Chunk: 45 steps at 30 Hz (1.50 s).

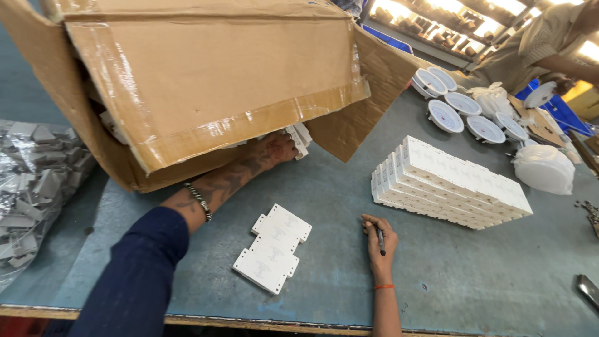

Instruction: The person repeatedly picks white rectangular electrical components from a cardboard box, writes on them with a black marker, and stacks them on the table. The person also handles stacks of similar components and occasionally moves them aside.

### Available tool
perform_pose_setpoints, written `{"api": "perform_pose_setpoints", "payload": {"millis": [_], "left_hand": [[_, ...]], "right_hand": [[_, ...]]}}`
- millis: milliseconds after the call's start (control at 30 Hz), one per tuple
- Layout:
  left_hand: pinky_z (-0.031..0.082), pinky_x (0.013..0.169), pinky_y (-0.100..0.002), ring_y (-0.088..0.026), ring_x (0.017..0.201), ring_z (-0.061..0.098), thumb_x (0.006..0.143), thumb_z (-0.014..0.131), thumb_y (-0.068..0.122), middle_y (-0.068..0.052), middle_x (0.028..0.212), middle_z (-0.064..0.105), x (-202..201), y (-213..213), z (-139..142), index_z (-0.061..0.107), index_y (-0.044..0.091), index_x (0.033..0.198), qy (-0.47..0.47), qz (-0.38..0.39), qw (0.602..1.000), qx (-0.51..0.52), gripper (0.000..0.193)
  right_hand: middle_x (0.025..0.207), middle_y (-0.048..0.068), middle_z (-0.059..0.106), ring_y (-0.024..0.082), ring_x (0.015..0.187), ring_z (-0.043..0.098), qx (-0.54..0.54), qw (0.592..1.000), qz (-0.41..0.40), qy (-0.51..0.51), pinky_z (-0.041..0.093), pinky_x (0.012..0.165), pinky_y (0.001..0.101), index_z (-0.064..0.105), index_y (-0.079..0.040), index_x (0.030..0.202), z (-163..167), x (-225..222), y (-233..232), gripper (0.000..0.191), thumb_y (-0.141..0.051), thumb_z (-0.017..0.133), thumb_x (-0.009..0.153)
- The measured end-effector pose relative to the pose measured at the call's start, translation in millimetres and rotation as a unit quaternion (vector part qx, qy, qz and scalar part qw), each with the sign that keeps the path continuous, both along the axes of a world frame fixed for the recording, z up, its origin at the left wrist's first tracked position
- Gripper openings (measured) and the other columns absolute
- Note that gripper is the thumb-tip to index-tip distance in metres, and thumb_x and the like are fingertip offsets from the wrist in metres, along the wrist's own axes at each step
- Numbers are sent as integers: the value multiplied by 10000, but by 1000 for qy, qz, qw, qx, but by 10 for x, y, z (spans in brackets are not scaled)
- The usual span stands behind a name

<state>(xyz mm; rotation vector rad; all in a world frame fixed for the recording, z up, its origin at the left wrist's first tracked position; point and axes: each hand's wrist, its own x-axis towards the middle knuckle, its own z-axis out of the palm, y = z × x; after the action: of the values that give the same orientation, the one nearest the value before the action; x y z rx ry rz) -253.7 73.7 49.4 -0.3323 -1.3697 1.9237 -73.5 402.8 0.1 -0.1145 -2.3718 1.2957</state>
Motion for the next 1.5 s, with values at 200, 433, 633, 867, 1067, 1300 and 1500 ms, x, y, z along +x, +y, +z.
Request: {"api": "perform_pose_setpoints", "payload": {"millis": [200, 433, 633, 867, 1067, 1300, 1500], "left_hand": [[438, 1034, -464, -272, 1108, 589, 726, 755, 184, -57, 1090, 652, 441, 208, 369, 511, 178, 1399, -614, -312, 405, 602, 716], [465, 1015, -406, -269, 1116, 620, 756, 774, 164, -51, 1203, 695, 684, 40, -193, 670, 171, 1223, -703, -224, 283, 613, 478], [484, 1111, -385, -252, 1288, 615, 820, 698, 113, -55, 1317, 686, 688, -249, -434, 694, 148, 1264, -715, -186, 245, 628, 446], [268, 1246, -383, -268, 1544, 328, 1023, 514, 424, -118, 1653, 367, 1398, -495, -445, 416, 152, 1565, -569, -265, 29, 778, 615], [99, 1262, -370, -238, 1594, 136, 1013, 354, 595, -125, 1724, 170, 1524, -416, -646, 190, 74, 1626, -470, -248, -261, 806, 821], [102, 1264, -363, -257, 1598, 105, 1038, 388, 548, -161, 1719, 155, 1570, -4, -804, 173, 56, 1633, -486, -261, -252, 795, 801], [145, 1249, -367, -280, 1585, 146, 983, 505, 521, -167, 1710, 169, 1677, -170, -598, 190, 78, 1630, -502, -228, -192, 812, 845]], "right_hand": [[977, 86, 747, 143, 806, 693, 15, 1000, -3, 7, 564, 749, 276, 782, -8, 1070, -10, 8, 1, 212, -46, 613, 948], [975, 89, 739, 139, 815, 699, 11, 1000, 5, 11, 570, 752, 274, 779, -13, 1066, 2, 23, 3, 213, -32, 608, 941], [936, 81, 727, 148, 770, 676, 26, 999, 8, 25, 545, 733, 275, 769, -1, 1066, 45, 89, -79, 213, -5, 590, 951], [966, 84, 702, 150, 885, 695, 26, 989, 86, 116, 574, 793, 275, 729, 18, 1091, 267, 152, -491, 228, 5, 523, 994], [1037, 112, 720, 182, 956, 696, -22, 982, 137, 128, 572, 869, 309, 707, 29, 1138, 277, -170, -1138, 214, -43, 532, 1038], [1021, 139, 749, 230, 906, 717, 93, 960, 256, 68, 547, 828, 326, 760, -17, 1103, 181, -250, -1505, 290, 29, 544, 914], [988, 150, 734, 247, 841, 684, 92, 960, 257, 54, 539, 810, 329, 752, -19, 1113, 188, -230, -1518, 314, 51, 543, 889]]}}
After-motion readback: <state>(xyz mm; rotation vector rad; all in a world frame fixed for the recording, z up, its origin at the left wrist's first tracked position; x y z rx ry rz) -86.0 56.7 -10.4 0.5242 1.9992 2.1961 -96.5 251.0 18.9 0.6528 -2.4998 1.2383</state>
